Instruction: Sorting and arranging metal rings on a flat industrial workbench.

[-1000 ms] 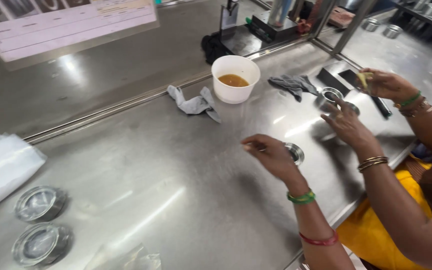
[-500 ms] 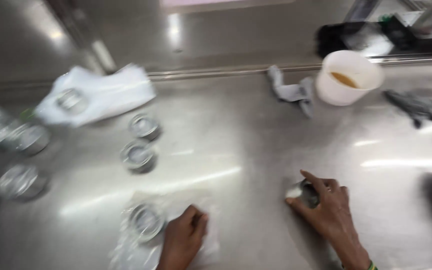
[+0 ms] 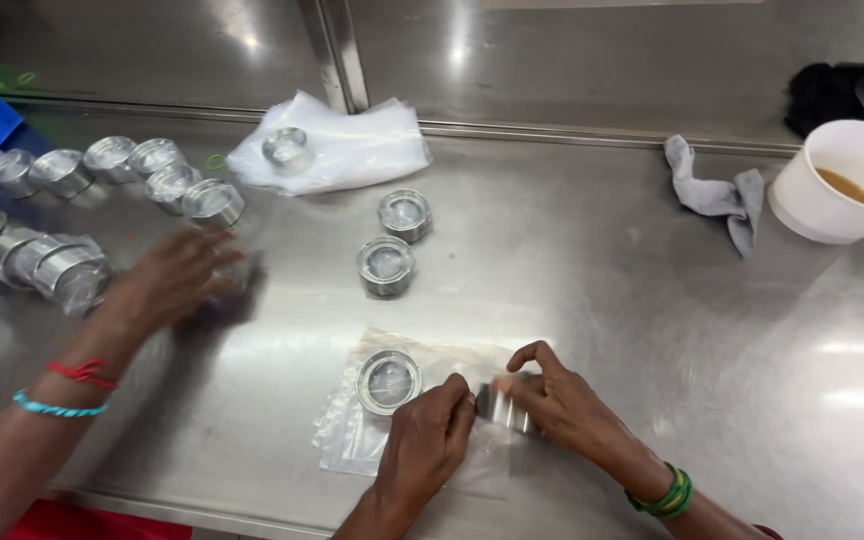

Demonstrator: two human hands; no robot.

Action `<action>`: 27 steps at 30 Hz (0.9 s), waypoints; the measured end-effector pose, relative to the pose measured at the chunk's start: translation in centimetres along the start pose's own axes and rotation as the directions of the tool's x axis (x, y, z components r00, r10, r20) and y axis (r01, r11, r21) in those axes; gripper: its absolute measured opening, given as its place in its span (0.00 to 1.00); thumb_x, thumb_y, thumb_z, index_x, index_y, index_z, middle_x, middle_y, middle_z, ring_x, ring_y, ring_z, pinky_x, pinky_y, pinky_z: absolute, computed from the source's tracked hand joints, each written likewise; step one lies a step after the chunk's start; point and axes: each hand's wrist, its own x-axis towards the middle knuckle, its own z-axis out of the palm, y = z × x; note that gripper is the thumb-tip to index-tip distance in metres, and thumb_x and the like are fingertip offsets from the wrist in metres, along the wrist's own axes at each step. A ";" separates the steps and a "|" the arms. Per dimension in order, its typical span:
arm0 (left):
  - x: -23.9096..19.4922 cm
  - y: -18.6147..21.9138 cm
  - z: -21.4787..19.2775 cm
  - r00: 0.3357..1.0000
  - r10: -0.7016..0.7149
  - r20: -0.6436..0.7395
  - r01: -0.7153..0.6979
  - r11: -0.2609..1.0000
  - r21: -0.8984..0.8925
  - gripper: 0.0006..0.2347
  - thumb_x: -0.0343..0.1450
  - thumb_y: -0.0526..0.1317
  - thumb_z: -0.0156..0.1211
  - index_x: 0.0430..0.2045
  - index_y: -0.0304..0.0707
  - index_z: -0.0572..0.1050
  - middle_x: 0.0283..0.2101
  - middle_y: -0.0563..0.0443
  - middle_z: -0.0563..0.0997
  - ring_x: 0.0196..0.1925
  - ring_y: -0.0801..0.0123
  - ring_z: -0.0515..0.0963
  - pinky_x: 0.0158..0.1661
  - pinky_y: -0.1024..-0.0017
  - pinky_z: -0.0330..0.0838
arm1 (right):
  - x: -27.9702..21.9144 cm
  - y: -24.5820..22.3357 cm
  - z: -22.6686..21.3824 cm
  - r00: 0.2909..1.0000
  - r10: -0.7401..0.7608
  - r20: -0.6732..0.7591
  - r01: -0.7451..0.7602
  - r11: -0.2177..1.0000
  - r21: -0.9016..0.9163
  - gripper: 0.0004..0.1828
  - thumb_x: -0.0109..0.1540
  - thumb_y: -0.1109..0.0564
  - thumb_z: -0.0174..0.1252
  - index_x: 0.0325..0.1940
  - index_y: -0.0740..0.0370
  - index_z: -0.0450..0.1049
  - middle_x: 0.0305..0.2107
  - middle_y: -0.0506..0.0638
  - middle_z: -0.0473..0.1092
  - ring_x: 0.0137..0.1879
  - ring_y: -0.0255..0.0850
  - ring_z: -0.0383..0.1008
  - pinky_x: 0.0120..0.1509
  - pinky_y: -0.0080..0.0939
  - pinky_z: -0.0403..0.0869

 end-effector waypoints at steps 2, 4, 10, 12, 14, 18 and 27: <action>-0.2 0.1 -0.1 0.986 0.161 -0.051 -0.158 0.986 0.050 0.05 0.73 0.36 0.57 0.28 0.34 0.72 0.20 0.45 0.78 0.21 0.60 0.78 0.24 0.60 0.70 | -0.8 -1.7 -0.1 0.999 0.015 -0.031 -0.016 0.999 -0.046 0.32 0.61 0.33 0.56 0.58 0.56 0.67 0.25 0.58 0.73 0.26 0.43 0.69 0.31 0.44 0.70; 0.3 0.6 -0.6 0.938 0.330 -0.107 -0.316 0.940 0.129 0.05 0.72 0.35 0.57 0.27 0.36 0.70 0.20 0.47 0.77 0.20 0.61 0.77 0.23 0.62 0.71 | -1.4 -3.9 -0.4 0.998 0.002 -0.064 -0.007 0.996 -0.093 0.30 0.65 0.31 0.49 0.58 0.57 0.67 0.22 0.59 0.72 0.25 0.43 0.68 0.31 0.45 0.70; 1.0 3.7 0.0 0.902 0.334 -0.274 -0.312 0.942 0.121 0.07 0.74 0.36 0.56 0.26 0.36 0.69 0.18 0.49 0.74 0.18 0.65 0.74 0.22 0.64 0.70 | -2.3 -3.7 -0.4 0.869 -0.481 -0.113 0.413 0.833 -0.367 0.46 0.47 0.34 0.72 0.62 0.57 0.69 0.35 0.55 0.70 0.37 0.43 0.74 0.37 0.40 0.78; 0.4 6.2 0.6 0.889 0.382 -0.253 -0.409 0.911 -0.061 0.07 0.78 0.36 0.52 0.30 0.36 0.69 0.21 0.50 0.73 0.22 0.67 0.76 0.23 0.67 0.71 | -1.9 -1.3 -0.2 0.610 -0.785 -0.105 0.591 0.540 -0.600 0.34 0.51 0.41 0.70 0.55 0.60 0.72 0.39 0.54 0.68 0.50 0.52 0.69 0.43 0.41 0.78; -0.5 8.0 0.2 0.916 0.364 -0.170 -0.395 0.895 -0.209 0.07 0.79 0.38 0.52 0.32 0.35 0.69 0.23 0.51 0.74 0.23 0.67 0.77 0.25 0.68 0.72 | -2.4 -1.2 -1.0 0.670 -0.734 -0.115 0.575 0.610 -0.546 0.25 0.53 0.46 0.70 0.50 0.58 0.74 0.38 0.49 0.71 0.49 0.49 0.72 0.43 0.42 0.78; -0.6 8.4 -2.4 0.950 0.271 0.155 -0.174 0.872 -0.458 0.14 0.70 0.41 0.64 0.44 0.33 0.72 0.31 0.49 0.79 0.32 0.61 0.81 0.29 0.63 0.74 | -1.7 1.9 -1.7 0.855 -0.498 -0.144 0.492 0.867 -0.079 0.15 0.54 0.56 0.70 0.43 0.60 0.77 0.36 0.46 0.75 0.41 0.37 0.79 0.40 0.40 0.81; 3.4 1.9 3.6 0.963 0.053 0.264 -0.139 0.938 0.317 0.14 0.65 0.36 0.68 0.39 0.35 0.70 0.34 0.43 0.79 0.42 0.55 0.78 0.43 0.58 0.75 | -2.5 3.1 -1.3 0.837 -0.522 -0.167 0.547 0.812 0.202 0.07 0.58 0.70 0.64 0.36 0.64 0.85 0.33 0.50 0.63 0.43 0.41 0.65 0.46 0.43 0.70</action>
